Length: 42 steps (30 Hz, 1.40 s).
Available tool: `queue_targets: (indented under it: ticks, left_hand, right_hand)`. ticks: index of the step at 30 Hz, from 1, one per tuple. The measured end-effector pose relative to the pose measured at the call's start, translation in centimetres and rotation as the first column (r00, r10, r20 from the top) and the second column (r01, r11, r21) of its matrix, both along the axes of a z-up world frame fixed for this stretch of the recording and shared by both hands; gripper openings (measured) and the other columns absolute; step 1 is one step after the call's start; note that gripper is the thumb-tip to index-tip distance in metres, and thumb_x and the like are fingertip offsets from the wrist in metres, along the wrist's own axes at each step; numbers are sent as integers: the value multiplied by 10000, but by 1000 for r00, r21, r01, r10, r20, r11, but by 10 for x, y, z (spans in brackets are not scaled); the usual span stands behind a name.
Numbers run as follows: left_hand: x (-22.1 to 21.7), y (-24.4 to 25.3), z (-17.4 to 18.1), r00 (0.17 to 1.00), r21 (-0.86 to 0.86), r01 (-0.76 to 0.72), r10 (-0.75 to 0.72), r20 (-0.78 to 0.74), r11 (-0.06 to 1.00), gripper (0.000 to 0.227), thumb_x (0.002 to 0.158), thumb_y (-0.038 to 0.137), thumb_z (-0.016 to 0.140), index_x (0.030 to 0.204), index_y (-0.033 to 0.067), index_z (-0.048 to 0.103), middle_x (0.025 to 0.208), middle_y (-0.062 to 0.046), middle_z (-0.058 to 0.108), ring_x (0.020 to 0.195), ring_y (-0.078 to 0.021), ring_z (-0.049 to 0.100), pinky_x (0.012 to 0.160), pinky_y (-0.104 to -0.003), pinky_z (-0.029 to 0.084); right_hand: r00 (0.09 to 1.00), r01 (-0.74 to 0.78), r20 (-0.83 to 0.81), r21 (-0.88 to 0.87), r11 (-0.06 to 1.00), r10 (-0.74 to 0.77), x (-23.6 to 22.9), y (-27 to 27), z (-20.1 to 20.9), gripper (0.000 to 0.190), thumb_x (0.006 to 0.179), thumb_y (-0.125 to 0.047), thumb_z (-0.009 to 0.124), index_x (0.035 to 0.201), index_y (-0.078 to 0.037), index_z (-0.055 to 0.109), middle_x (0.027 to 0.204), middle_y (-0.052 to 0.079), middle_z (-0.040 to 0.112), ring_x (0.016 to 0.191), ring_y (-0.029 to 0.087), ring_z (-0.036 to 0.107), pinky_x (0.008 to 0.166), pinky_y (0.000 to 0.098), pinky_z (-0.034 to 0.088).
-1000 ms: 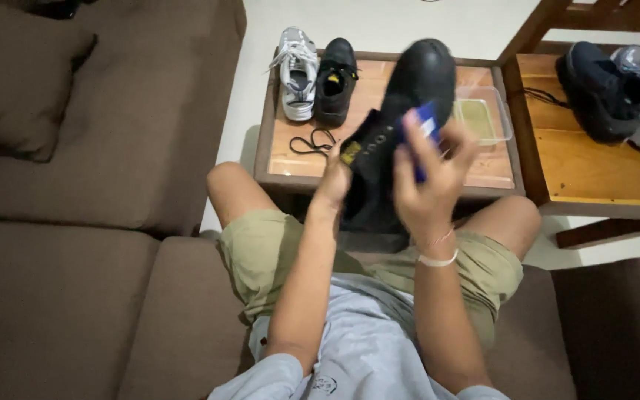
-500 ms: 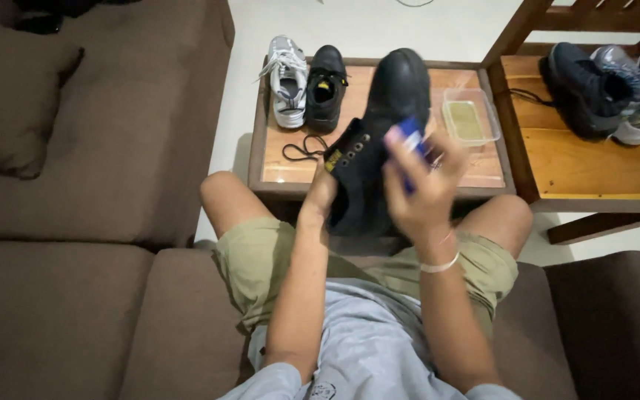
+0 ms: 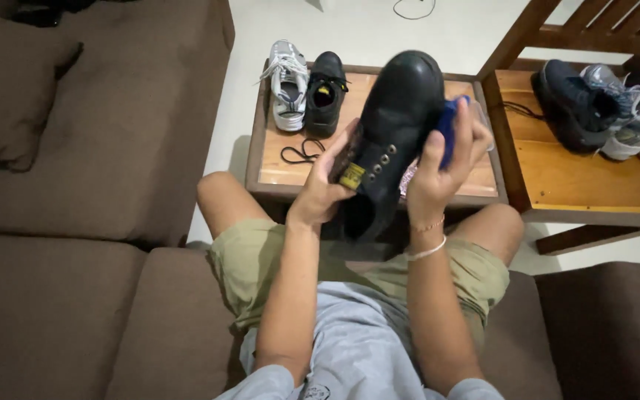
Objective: Brushing a black leather shoe with a blue brush to clean or polish it.
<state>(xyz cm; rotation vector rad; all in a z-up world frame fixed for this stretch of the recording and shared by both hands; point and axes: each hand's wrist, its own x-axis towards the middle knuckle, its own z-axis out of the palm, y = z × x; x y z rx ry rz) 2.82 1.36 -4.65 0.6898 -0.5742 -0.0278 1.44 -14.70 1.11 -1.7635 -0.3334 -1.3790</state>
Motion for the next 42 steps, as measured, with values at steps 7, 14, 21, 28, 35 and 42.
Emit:
queue_targets:
  ticks: [7, 14, 21, 28, 35, 42]
  left_hand:
    - [5, -6, -10, 973, -110, 226, -230, -24, 968, 1094, 816, 408, 865, 1638, 60, 233, 1591, -196, 411, 1384, -302, 529, 1133, -420, 463]
    - [-19, -30, -36, 784, -126, 194, -231, -576, 973, 676, 940, 451, 714, 1476, 83, 526, 1425, -204, 573, 1244, -308, 598, 1103, -485, 441]
    - [-8, -4, -15, 825, -49, 333, -317, -468, 942, 623, 1026, 506, 567, 1419, 23, 559, 1402, -204, 594, 1251, -275, 616, 1092, -476, 486]
    - [-22, -21, 12, 777, -189, 285, -342, -529, 940, 460, 1051, 353, 549, 1320, -14, 618, 1311, -218, 650, 1184, -298, 658, 1033, -458, 536]
    - [-13, -9, -5, 756, -61, 344, -315, -574, 937, 501, 965, 406, 568, 1292, 35, 644, 1228, -223, 689, 1077, -317, 706, 947, -477, 592]
    - [-9, -7, -23, 888, -85, 260, -272, -371, 962, 507, 1056, 215, 452, 1506, -15, 412, 1506, -166, 495, 1389, -267, 483, 1233, -433, 340]
  right_hand:
    - [997, -75, 30, 159, 985, 71, -7, 8, 12, 446, 1136, -182, 533, 1572, -121, 458, 1218, 124, 469, 1034, 168, 409, 1006, 332, 336]
    - [990, -108, -80, 56, 993, 112, -13, -3, -13, 423, 1113, -207, 558, 1521, -100, 524, 1310, 127, 445, 1191, 210, 431, 1082, 380, 351]
    - [937, -288, -292, -328, 900, 193, -52, -21, 5, 427, 940, -175, 717, 1367, -172, 705, 1169, 132, 462, 990, 296, 489, 934, 408, 443]
    - [979, -56, -200, -450, 891, -40, -13, -31, 27, 472, 958, -152, 750, 1419, -226, 678, 1133, 145, 464, 934, 333, 499, 869, 439, 444]
    - [927, -272, -352, -390, 880, 131, -43, -29, 21, 435, 938, -188, 724, 1366, -261, 696, 1103, 117, 484, 895, 305, 510, 839, 419, 473]
    - [948, -216, -313, -526, 823, 49, 8, -27, 45, 405, 1099, -131, 642, 1490, -206, 570, 1197, 153, 428, 1101, 341, 449, 999, 471, 442]
